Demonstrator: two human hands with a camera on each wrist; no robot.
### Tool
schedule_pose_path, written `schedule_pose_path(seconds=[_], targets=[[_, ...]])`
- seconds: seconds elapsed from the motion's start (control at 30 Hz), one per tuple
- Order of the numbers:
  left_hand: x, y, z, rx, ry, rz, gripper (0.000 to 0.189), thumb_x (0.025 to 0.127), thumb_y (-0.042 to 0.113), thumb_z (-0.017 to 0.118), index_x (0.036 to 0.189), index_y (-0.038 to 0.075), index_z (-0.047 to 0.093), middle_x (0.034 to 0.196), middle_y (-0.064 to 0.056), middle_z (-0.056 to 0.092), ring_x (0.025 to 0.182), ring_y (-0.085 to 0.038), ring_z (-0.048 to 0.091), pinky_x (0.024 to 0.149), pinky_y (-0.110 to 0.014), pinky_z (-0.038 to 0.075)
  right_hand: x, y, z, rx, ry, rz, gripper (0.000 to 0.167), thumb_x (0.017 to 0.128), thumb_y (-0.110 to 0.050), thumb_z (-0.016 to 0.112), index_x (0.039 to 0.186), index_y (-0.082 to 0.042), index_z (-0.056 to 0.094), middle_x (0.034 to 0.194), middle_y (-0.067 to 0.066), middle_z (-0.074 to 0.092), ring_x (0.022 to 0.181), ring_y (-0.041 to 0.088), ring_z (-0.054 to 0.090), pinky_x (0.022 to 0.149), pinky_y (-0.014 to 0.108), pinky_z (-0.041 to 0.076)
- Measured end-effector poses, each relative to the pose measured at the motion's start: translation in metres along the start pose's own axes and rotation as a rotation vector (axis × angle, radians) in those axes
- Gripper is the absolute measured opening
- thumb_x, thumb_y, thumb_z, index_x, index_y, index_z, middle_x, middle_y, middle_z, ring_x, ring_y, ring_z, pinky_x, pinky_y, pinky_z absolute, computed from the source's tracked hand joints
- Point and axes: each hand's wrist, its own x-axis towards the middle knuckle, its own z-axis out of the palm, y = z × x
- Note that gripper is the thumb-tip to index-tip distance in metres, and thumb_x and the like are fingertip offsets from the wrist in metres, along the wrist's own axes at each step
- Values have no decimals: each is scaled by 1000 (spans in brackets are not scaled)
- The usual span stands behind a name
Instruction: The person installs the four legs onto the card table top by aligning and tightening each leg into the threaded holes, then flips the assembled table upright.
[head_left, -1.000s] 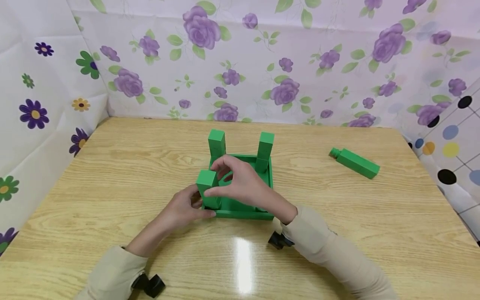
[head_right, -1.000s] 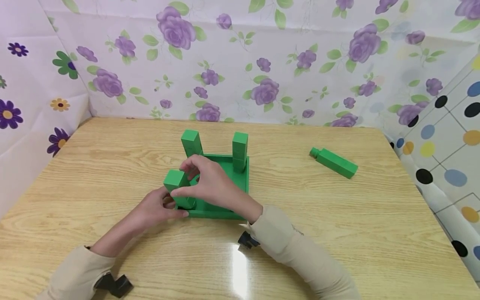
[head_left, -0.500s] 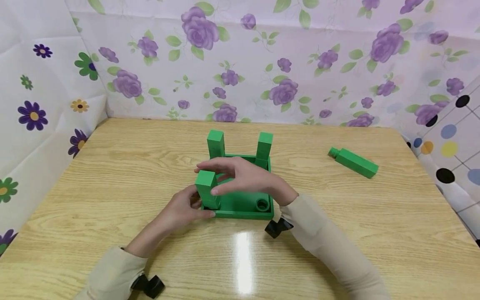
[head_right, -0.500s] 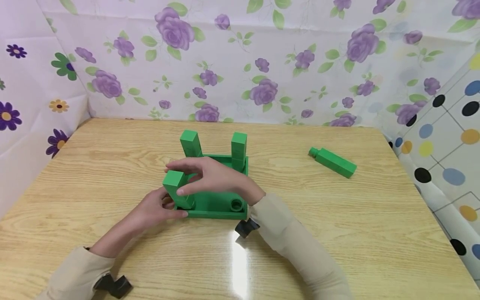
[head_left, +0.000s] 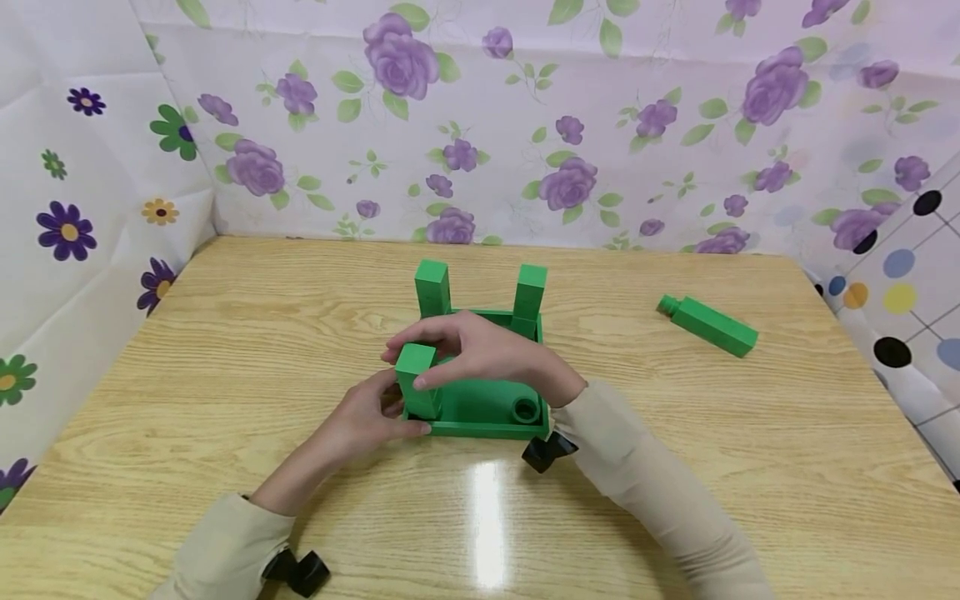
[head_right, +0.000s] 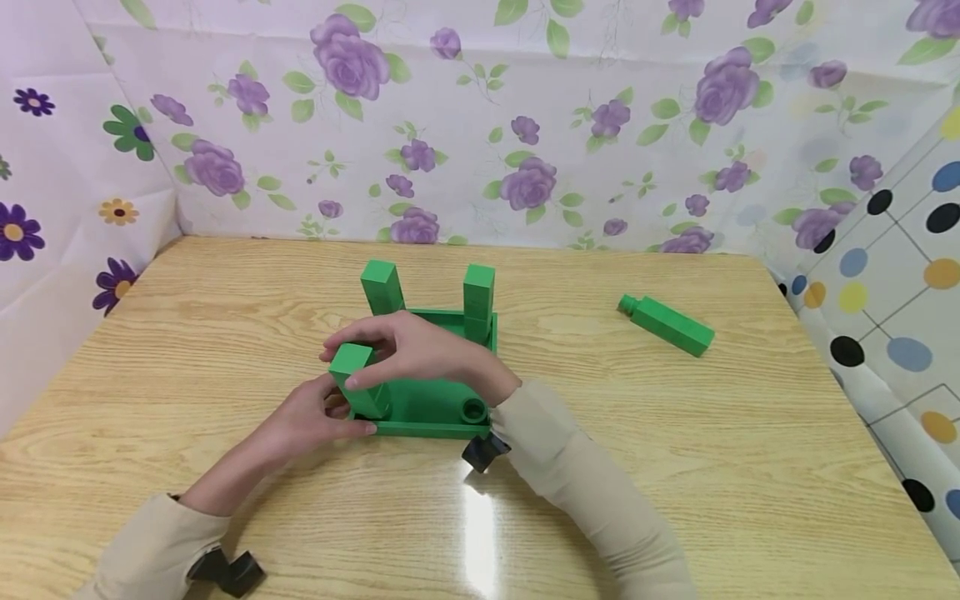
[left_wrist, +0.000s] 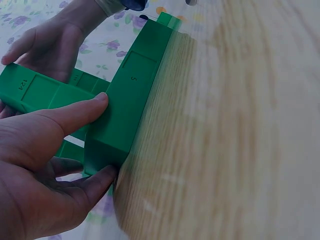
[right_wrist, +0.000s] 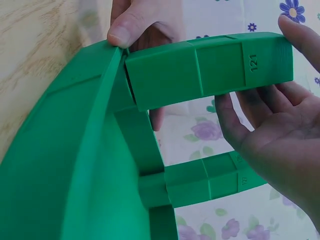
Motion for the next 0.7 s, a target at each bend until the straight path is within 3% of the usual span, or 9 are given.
schedule_pose_path(seconds=[0.3, 0.53, 0.7], targets=[[-1, 2, -1, 2, -4, -22, 72, 80, 17, 81, 140, 0, 44, 141, -19, 47, 128, -37, 46, 105, -47, 39, -3, 1, 3, -14, 43, 9, 42, 89, -5, 70, 129, -2, 58, 126, 12, 60, 117, 15, 55, 96, 36, 49], [-1, 1, -1, 2, -4, -8, 75, 80, 17, 81, 143, 4, 43, 142, -17, 45, 128, -37, 45, 104, -47, 41, -7, -3, 14, -188, 227, 91, 38, 85, -19, 77, 120, -12, 63, 114, -4, 64, 104, 10, 59, 91, 27, 50], [-1, 2, -1, 16, -11, -10, 78, 81, 19, 81, 146, 6, 39, 145, -17, 42, 128, -37, 44, 102, -47, 43, -6, -4, 24, -267, 338, 127, 36, 80, -25, 82, 108, -13, 63, 100, -5, 65, 90, 9, 62, 85, 23, 52]])
